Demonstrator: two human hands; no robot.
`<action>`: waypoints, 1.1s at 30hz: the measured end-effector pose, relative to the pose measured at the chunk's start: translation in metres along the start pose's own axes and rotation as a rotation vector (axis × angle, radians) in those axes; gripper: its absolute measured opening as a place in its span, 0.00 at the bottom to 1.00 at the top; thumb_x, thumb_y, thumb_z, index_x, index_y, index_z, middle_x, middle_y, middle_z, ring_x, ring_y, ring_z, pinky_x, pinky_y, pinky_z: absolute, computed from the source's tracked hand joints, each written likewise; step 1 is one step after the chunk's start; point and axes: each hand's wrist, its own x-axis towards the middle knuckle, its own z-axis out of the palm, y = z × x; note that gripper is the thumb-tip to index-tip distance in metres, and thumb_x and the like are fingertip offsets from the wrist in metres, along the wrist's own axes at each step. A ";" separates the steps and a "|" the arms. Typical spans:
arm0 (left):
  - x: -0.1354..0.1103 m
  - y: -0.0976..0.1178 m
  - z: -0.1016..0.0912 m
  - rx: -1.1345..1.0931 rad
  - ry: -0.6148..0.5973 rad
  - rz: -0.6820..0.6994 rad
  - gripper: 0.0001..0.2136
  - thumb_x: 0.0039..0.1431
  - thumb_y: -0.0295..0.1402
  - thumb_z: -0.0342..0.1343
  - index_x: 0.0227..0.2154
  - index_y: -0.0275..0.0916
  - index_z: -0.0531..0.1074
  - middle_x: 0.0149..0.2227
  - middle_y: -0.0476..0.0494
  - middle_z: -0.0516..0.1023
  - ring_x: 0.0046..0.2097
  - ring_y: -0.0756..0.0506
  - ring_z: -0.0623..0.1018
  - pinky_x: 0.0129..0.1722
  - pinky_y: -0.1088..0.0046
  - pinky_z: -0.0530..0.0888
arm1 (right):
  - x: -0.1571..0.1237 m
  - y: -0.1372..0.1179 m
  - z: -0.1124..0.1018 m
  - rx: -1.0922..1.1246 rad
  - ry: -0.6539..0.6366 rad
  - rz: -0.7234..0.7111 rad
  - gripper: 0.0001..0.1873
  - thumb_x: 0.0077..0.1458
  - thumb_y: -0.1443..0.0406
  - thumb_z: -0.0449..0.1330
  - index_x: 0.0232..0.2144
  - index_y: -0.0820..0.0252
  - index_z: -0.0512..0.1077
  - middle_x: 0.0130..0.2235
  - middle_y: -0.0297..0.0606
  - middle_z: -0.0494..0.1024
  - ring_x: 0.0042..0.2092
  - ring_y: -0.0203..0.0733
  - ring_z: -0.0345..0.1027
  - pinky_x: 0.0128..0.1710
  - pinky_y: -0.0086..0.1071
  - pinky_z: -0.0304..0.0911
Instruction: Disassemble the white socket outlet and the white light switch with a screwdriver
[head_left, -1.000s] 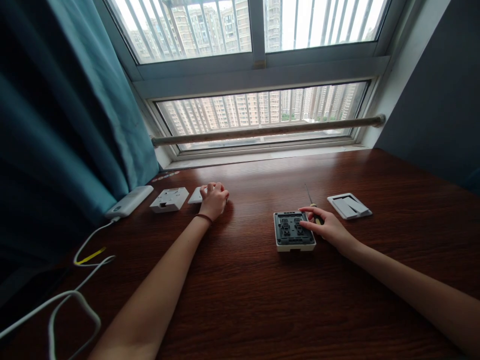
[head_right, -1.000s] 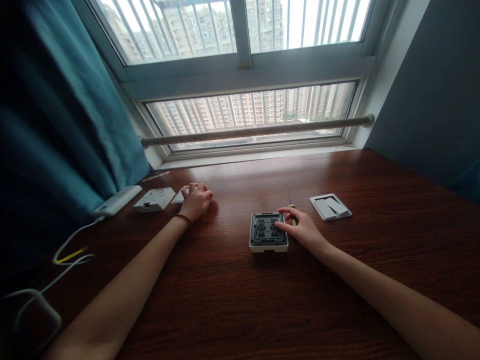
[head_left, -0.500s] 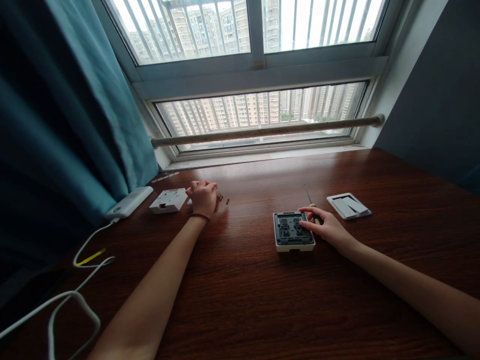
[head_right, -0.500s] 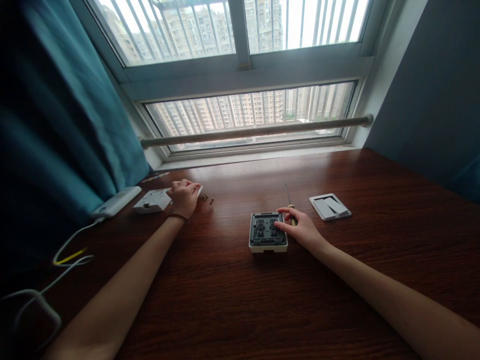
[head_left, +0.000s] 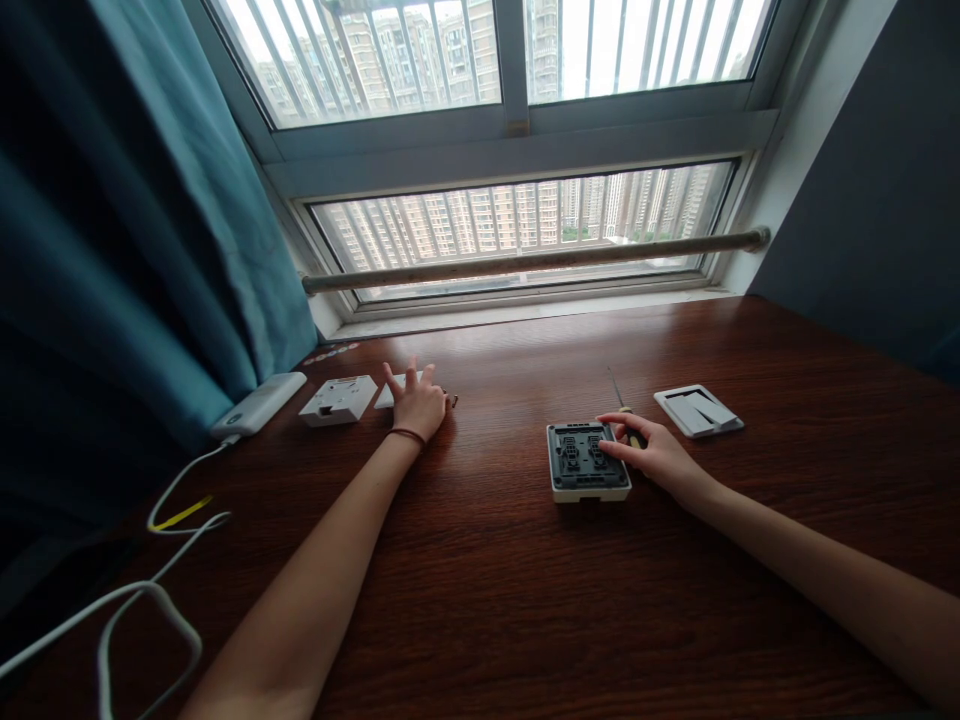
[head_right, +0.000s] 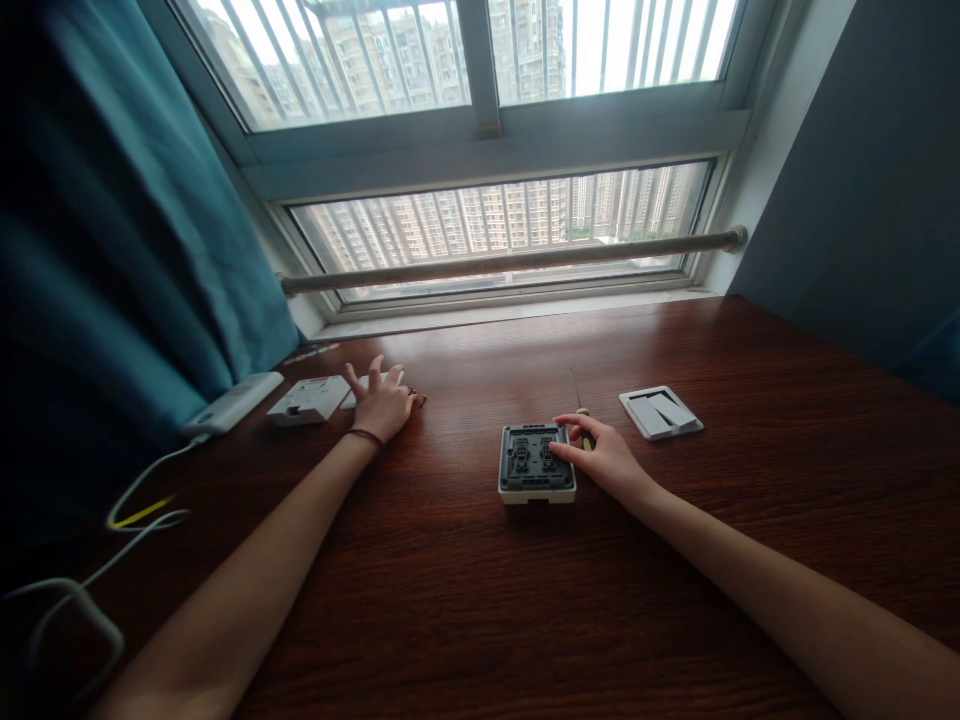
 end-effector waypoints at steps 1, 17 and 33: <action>0.000 0.000 0.000 0.008 -0.015 0.003 0.12 0.54 0.32 0.49 0.27 0.36 0.78 0.54 0.37 0.67 0.60 0.30 0.48 0.54 0.39 0.31 | 0.000 0.000 0.000 -0.003 0.001 0.000 0.24 0.44 0.56 0.62 0.43 0.60 0.70 0.31 0.34 0.65 0.32 0.38 0.62 0.33 0.30 0.61; 0.003 0.011 0.001 -0.087 -0.031 -0.084 0.12 0.53 0.31 0.48 0.27 0.36 0.77 0.47 0.36 0.71 0.58 0.31 0.54 0.55 0.39 0.33 | 0.001 0.000 0.000 0.013 0.014 -0.011 0.23 0.43 0.55 0.63 0.42 0.59 0.72 0.30 0.34 0.66 0.32 0.38 0.63 0.33 0.30 0.61; 0.001 0.020 -0.004 -0.060 -0.046 -0.093 0.11 0.51 0.35 0.50 0.26 0.36 0.77 0.44 0.35 0.70 0.54 0.32 0.57 0.55 0.39 0.40 | 0.002 0.001 0.000 0.001 0.018 -0.014 0.24 0.43 0.56 0.63 0.43 0.59 0.72 0.29 0.34 0.67 0.30 0.37 0.63 0.29 0.28 0.61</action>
